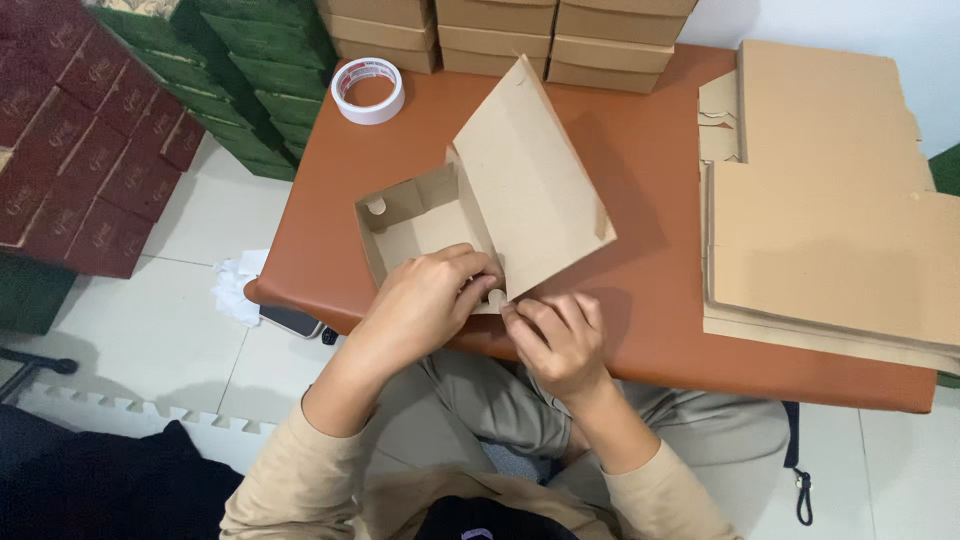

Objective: The person assembles a flat cardboard sheet into a box by folding the flaps and tucking the tabs into slots. They repeat this process for a second box and place the finished boxes on a stack.

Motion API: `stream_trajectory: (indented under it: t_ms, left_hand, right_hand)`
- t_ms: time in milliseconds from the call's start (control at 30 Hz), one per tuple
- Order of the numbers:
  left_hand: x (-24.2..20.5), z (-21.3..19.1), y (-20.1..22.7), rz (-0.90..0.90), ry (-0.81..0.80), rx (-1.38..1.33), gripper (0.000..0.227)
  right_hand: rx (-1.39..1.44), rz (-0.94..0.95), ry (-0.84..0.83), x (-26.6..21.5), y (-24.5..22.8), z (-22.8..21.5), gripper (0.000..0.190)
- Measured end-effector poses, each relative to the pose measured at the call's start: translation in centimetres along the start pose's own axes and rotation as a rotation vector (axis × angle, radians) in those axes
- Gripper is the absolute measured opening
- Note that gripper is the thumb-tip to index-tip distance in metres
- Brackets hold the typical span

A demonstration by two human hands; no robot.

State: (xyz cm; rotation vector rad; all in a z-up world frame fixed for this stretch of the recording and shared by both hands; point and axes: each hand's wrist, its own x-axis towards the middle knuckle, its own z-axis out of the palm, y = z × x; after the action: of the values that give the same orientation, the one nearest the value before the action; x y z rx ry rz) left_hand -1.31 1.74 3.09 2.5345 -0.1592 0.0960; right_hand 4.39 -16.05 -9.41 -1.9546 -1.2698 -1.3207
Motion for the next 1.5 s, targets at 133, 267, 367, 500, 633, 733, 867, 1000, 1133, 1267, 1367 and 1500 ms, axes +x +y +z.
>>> stream_trajectory:
  t_ms: [133, 267, 367, 500, 633, 733, 867, 1000, 1133, 1267, 1367, 1500]
  left_hand:
    - [0.0, 0.5, -1.2, 0.005, -0.001, -0.016, 0.013]
    - [0.1, 0.7, -1.8, 0.003, -0.005, -0.084, 0.011]
    - [-0.1, 0.6, -1.7, -0.002, -0.001, -0.091, 0.009]
    - [-0.1, 0.6, -1.7, -0.023, -0.005, -0.103, 0.01]
    - [0.0, 0.5, -1.8, -0.028, -0.022, -0.135, 0.011]
    - [-0.1, 0.3, -2.0, -0.016, -0.043, -0.178, 0.012]
    - [-0.3, 0.3, -2.0, -0.063, -0.051, -0.19, 0.01]
    - [-0.5, 0.1, -1.7, -0.078, -0.068, -0.118, 0.01]
    - [-0.6, -0.3, -1.4, -0.054, -0.067, -0.079, 0.01]
    - [-0.8, 0.0, -1.4, -0.084, -0.053, -0.135, 0.009]
    - [-0.8, 0.1, -1.5, -0.082, -0.058, -0.146, 0.01]
    - [-0.6, -0.1, -1.1, -0.042, -0.081, -0.126, 0.011]
  right_hand:
    - [0.148, -0.03, -0.02, 0.6, 0.4, 0.1, 0.015]
    - [0.157, -0.05, 0.009, 1.1, 0.1, -0.1, 0.013]
    - [0.129, -0.066, 0.015, 0.7, 0.1, 0.2, 0.014]
    - [0.131, -0.076, 0.048, 0.4, 0.1, 0.3, 0.015]
    - [0.112, -0.097, 0.064, 0.9, 0.2, 0.1, 0.014]
    - [0.168, -0.091, 0.05, 0.9, 0.2, 0.0, 0.014]
    - [0.118, -0.096, 0.101, 0.5, 0.0, 0.3, 0.017]
    - [0.136, -0.105, 0.053, 0.6, -0.3, -0.2, 0.015]
    - [0.138, -0.104, 0.013, 0.2, -0.1, 0.1, 0.011]
    - [0.065, -0.098, 0.067, 0.3, -0.1, 0.5, 0.013]
    - [0.062, -0.139, 0.078, 1.2, -0.3, -0.1, 0.013]
    - [0.127, -0.15, 0.06, 2.2, -0.4, -0.9, 0.017]
